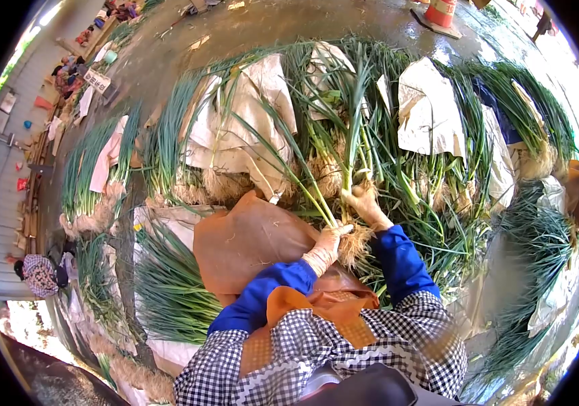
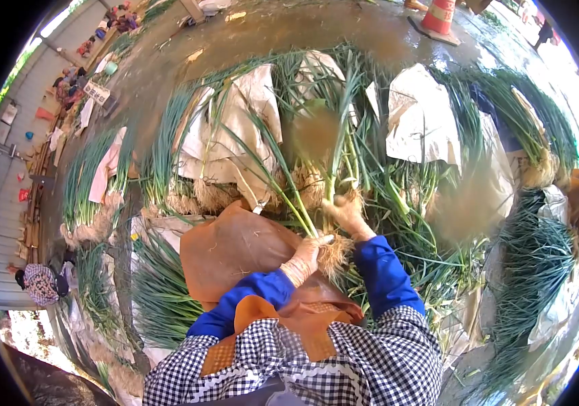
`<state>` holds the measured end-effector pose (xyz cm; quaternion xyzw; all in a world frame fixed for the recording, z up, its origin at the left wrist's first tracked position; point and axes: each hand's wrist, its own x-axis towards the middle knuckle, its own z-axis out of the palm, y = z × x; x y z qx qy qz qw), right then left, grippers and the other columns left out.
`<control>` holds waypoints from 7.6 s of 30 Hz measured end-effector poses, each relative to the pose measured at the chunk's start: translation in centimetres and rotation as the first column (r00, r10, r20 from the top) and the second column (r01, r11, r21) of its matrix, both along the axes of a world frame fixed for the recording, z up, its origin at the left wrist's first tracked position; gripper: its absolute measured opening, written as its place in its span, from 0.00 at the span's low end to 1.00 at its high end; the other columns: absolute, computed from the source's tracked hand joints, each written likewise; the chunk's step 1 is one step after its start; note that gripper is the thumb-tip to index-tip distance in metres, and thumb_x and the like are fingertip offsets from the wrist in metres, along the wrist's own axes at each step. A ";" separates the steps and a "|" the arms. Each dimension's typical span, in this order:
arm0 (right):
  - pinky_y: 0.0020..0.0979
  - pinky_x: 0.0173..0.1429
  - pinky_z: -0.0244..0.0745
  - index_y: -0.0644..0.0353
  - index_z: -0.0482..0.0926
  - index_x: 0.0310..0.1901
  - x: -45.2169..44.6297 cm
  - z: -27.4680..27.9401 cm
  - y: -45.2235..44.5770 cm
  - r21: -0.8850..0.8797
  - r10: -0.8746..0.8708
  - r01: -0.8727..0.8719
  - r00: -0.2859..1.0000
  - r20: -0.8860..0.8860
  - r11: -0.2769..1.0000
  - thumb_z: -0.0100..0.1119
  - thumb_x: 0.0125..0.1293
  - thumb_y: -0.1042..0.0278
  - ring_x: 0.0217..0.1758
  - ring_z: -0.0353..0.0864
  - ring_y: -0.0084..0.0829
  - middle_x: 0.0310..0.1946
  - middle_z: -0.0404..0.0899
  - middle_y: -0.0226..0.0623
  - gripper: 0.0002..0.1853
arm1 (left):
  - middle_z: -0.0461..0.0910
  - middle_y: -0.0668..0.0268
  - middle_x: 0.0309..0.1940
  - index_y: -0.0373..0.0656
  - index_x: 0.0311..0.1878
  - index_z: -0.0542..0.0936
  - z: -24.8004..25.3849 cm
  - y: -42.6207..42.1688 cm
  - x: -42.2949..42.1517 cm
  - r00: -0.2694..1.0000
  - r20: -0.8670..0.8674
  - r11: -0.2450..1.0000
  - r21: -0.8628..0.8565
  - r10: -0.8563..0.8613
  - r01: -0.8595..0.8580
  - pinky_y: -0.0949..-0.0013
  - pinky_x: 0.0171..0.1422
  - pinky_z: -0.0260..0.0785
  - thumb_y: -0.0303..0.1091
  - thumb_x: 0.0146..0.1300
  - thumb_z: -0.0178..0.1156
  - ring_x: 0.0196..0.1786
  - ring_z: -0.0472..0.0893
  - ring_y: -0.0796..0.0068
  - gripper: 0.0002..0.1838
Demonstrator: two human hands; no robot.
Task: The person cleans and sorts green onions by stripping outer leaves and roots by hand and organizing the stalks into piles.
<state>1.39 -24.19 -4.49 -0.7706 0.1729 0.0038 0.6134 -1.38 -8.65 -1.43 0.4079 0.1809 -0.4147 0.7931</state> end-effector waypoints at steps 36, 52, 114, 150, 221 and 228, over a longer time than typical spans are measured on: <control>0.23 0.27 0.72 0.64 0.80 0.35 -14.3 8.1 -4.3 0.245 0.226 -0.116 0.843 -0.488 0.963 0.54 0.64 0.63 0.18 0.74 0.22 0.20 0.78 0.35 0.11 | 0.80 0.64 0.30 0.36 0.37 0.79 -3.3 1.3 3.1 0.927 0.350 0.989 0.020 0.133 -0.149 0.73 0.42 0.73 0.17 0.52 0.58 0.31 0.79 0.73 0.09; 0.35 0.31 0.73 0.58 0.74 0.26 -1.7 9.3 5.6 -0.763 0.299 -0.227 0.953 -0.046 0.606 0.53 0.63 0.60 0.24 0.77 0.35 0.20 0.76 0.39 0.13 | 0.78 0.62 0.37 0.37 0.45 0.74 -3.9 3.4 3.8 0.997 -0.028 0.996 0.046 -0.077 0.078 0.71 0.42 0.72 0.25 0.54 0.56 0.36 0.78 0.69 0.13; 0.34 0.45 0.73 0.61 0.80 0.36 -4.9 10.1 -4.0 -0.374 0.619 -0.735 0.678 -0.396 0.565 0.46 0.64 0.45 0.40 0.81 0.39 0.33 0.81 0.46 0.24 | 0.79 0.63 0.31 0.36 0.50 0.75 2.5 2.9 3.1 0.989 -0.110 0.968 -0.241 -0.101 0.072 0.73 0.39 0.74 0.27 0.55 0.56 0.31 0.78 0.72 0.17; 0.33 0.44 0.74 0.62 0.78 0.39 3.8 4.1 -3.0 -0.493 -0.066 0.230 0.943 0.328 0.839 0.54 0.61 0.57 0.37 0.79 0.35 0.33 0.79 0.44 0.15 | 0.66 0.69 0.24 0.43 0.48 0.68 15.0 10.3 7.7 0.975 0.210 0.900 -0.409 -0.069 0.152 0.79 0.21 0.65 0.21 0.52 0.55 0.20 0.67 0.80 0.18; 0.40 0.54 0.75 0.57 0.65 0.58 3.4 6.8 -12.5 0.591 -0.439 0.184 0.838 0.324 0.786 0.56 0.56 0.74 0.49 0.76 0.31 0.54 0.69 0.42 0.25 | 0.74 0.68 0.34 0.48 0.56 0.69 5.8 13.1 16.1 0.955 0.160 0.901 -0.400 0.248 -0.167 0.70 0.31 0.71 0.31 0.63 0.51 0.32 0.74 0.75 0.17; 0.37 0.46 0.74 0.56 0.45 0.69 7.1 11.0 -2.1 -0.376 0.062 -0.067 0.998 -0.027 0.924 0.58 0.57 0.54 0.42 0.78 0.40 0.42 0.77 0.48 0.43 | 0.76 0.69 0.31 0.45 0.56 0.71 7.2 11.9 14.5 0.920 0.226 0.917 -0.316 0.320 -0.242 0.72 0.31 0.71 0.31 0.61 0.53 0.28 0.76 0.76 0.18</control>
